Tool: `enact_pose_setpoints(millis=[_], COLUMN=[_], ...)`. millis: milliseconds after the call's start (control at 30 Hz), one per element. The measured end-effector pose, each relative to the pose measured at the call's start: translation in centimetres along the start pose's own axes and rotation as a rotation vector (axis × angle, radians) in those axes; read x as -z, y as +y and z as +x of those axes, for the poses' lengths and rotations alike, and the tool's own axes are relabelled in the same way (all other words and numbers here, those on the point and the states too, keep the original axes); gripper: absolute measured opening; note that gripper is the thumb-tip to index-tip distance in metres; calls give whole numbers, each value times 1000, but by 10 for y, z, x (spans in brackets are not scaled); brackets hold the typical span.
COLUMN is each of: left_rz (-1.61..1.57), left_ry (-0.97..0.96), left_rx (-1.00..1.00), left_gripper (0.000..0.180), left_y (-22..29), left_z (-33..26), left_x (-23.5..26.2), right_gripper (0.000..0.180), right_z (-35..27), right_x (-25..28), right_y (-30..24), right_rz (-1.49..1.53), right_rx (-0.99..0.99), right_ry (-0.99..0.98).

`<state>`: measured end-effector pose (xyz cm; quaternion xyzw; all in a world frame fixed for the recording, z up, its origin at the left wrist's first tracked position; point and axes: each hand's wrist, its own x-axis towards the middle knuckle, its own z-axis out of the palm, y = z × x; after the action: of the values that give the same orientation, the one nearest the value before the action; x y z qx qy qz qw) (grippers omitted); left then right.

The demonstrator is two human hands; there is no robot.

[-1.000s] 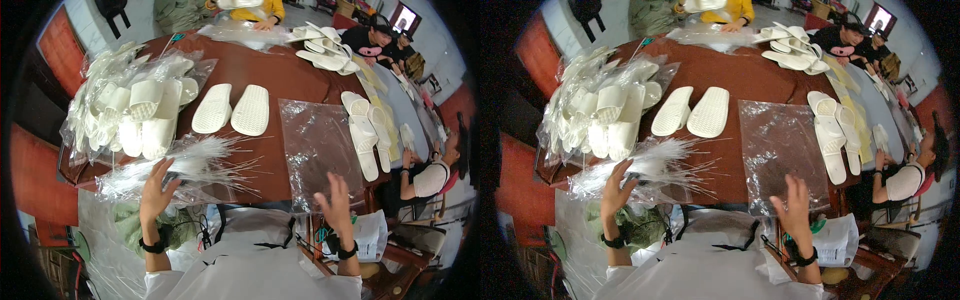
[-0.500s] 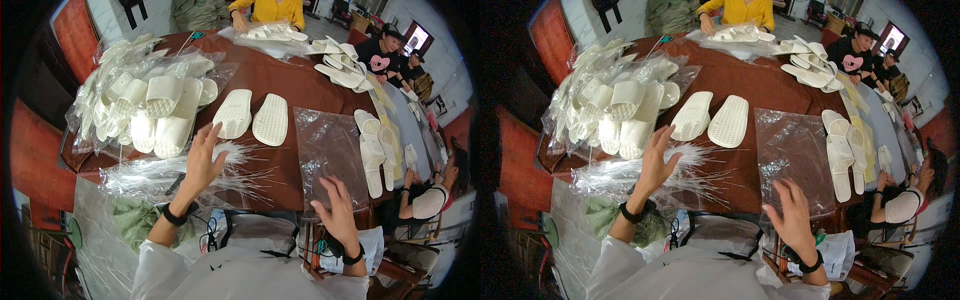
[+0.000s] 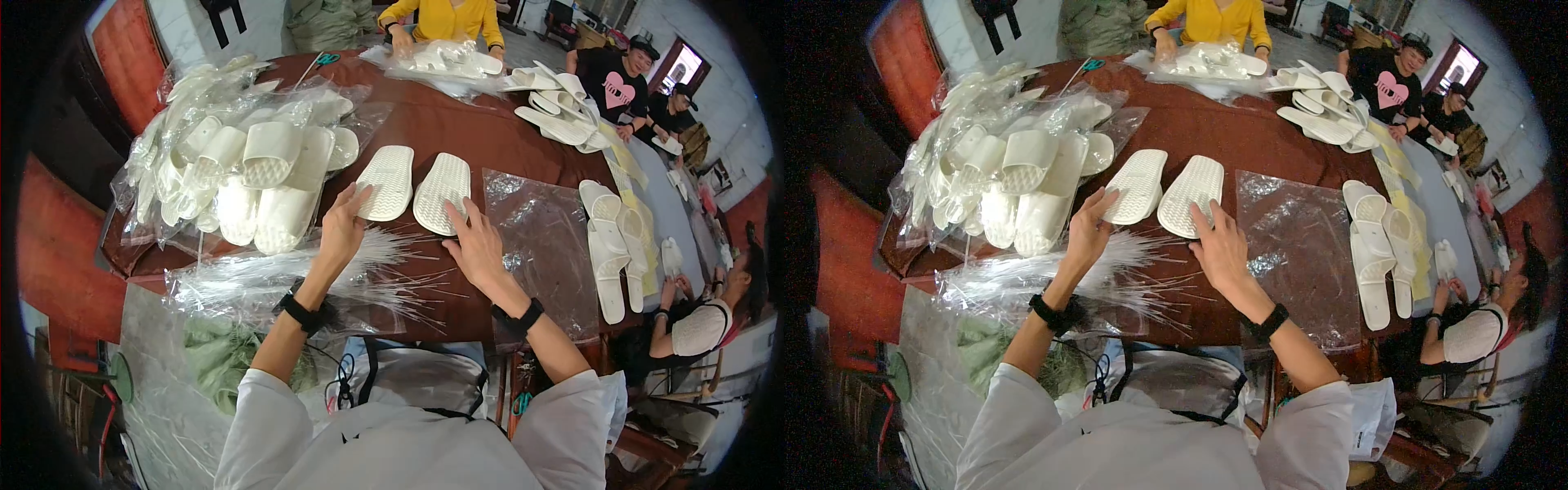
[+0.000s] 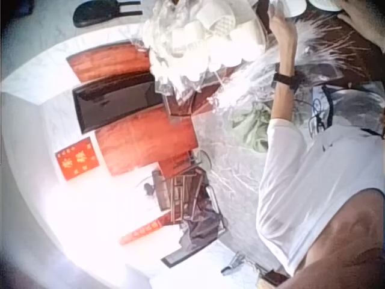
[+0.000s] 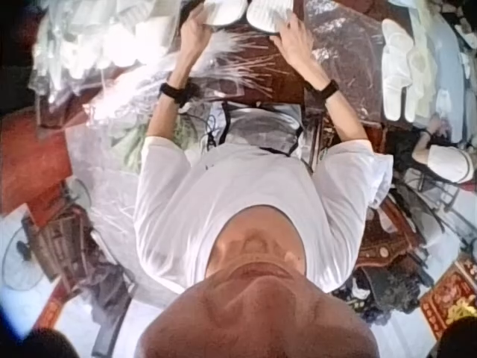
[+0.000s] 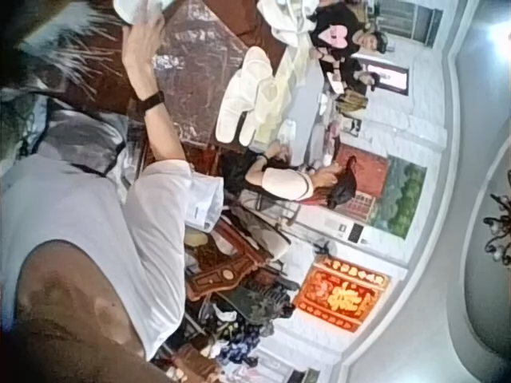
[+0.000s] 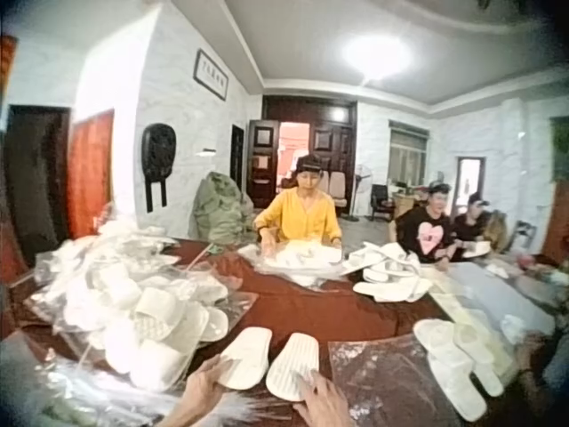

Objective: Pairing and tagging white slippers and placing them into plastic bags at a manufacturing table.

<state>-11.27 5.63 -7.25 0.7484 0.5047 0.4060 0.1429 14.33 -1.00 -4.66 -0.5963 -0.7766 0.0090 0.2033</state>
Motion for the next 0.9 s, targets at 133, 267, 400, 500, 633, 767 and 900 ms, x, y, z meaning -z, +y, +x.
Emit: enact_pose_setpoints(millis=[133,267,400,500,633,767,900], left_rz=[-67,-150,-294,-531,-779,-810,-851], left_ry=[75,146,291,250,65,-337,-466], left_rx=[-20,-59,-33,82,261,479,502], left_gripper=[49,47,27,24,24,28,31], left_y=[14,45,88,105,115,97,80], left_z=[1,1,-7,-7,2,3,-1], left_x=[6,32,66,82,75,36,-19], right_gripper=[53,36,21,17,19,31,51], right_z=[7,9,-10,-31,-47,-47,-49], right_x=[-6,22,83,120,148,135,70], right_y=[10,5,-2,3,20,47,117], right_rz=[14,222,530,693,886,940,1012], right_rx=[30,46,-50,-124,-262,-528,-688], right_ry=[134,400,471,543,523,320,139])
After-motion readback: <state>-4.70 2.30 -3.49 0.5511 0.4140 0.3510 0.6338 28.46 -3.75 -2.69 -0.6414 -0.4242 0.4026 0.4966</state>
